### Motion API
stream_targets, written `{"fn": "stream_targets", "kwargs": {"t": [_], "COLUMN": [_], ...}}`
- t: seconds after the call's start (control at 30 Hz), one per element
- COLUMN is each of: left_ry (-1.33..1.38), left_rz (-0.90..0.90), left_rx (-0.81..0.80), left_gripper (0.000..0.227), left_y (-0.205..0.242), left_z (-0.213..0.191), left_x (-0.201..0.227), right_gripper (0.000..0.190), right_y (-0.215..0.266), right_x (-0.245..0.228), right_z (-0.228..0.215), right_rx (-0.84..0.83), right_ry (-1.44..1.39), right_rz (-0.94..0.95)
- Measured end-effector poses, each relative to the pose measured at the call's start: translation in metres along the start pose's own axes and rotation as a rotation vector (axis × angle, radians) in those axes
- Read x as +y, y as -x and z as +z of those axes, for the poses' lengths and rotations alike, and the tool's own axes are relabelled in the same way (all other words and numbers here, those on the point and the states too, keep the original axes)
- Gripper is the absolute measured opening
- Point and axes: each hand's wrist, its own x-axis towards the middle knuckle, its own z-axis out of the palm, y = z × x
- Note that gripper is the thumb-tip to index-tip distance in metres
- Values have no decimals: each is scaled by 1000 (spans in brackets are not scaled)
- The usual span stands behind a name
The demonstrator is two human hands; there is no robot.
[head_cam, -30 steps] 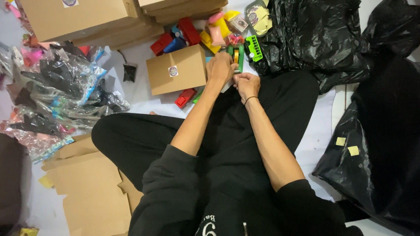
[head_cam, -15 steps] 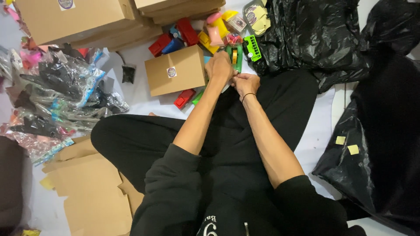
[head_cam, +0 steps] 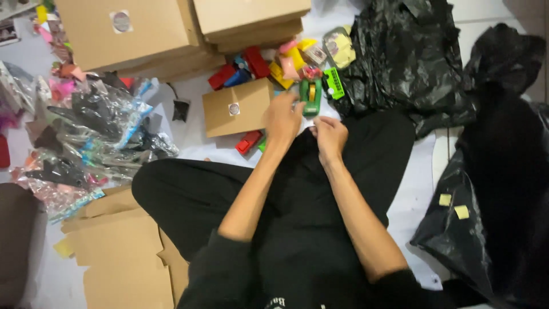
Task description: The person assembles flat cardboard boxes by folding and tucking the flaps into place. They place a small toy car inside a black plastic bag, put the bag into the box, close the lid, and apply a sticker. The process is repeated for a second box.
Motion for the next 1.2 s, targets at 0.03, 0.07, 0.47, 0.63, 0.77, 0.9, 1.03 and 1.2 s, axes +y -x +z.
{"fn": "stream_targets", "kwargs": {"t": [0.03,0.07,0.47,0.63,0.77,0.9,1.03,1.2], "left_ry": [123,123,377,623,586,1102,863,1327], "left_rz": [9,5,-849,-947,-981,-665,-241,-244], "left_rx": [158,165,149,400,435,529,803,789], "left_gripper": [21,21,108,77,72,82,96,116], "left_y": [14,21,41,40,51,91,138,126], "left_z": [-29,-42,-49,-37,-59,-123,-127,-181], "left_x": [10,-6,-204,-174,-137,-41,-6,70], "right_gripper": [40,40,72,88,85,85,81,70], "right_y": [33,50,78,53,55,99,141,189], "right_x": [-24,-36,-45,-11,-25,-83,-149,-223], "right_z": [-11,-14,92,104,81,27,-24,-53], "right_rx": [-25,-32,-215,-212,-269,-349,-450,-525], "right_ry": [-130,-127,-15,-31,-142,-137,-148,-133], "right_rz": [-21,-25,-655,-681,-637,-577,-558,-702]}}
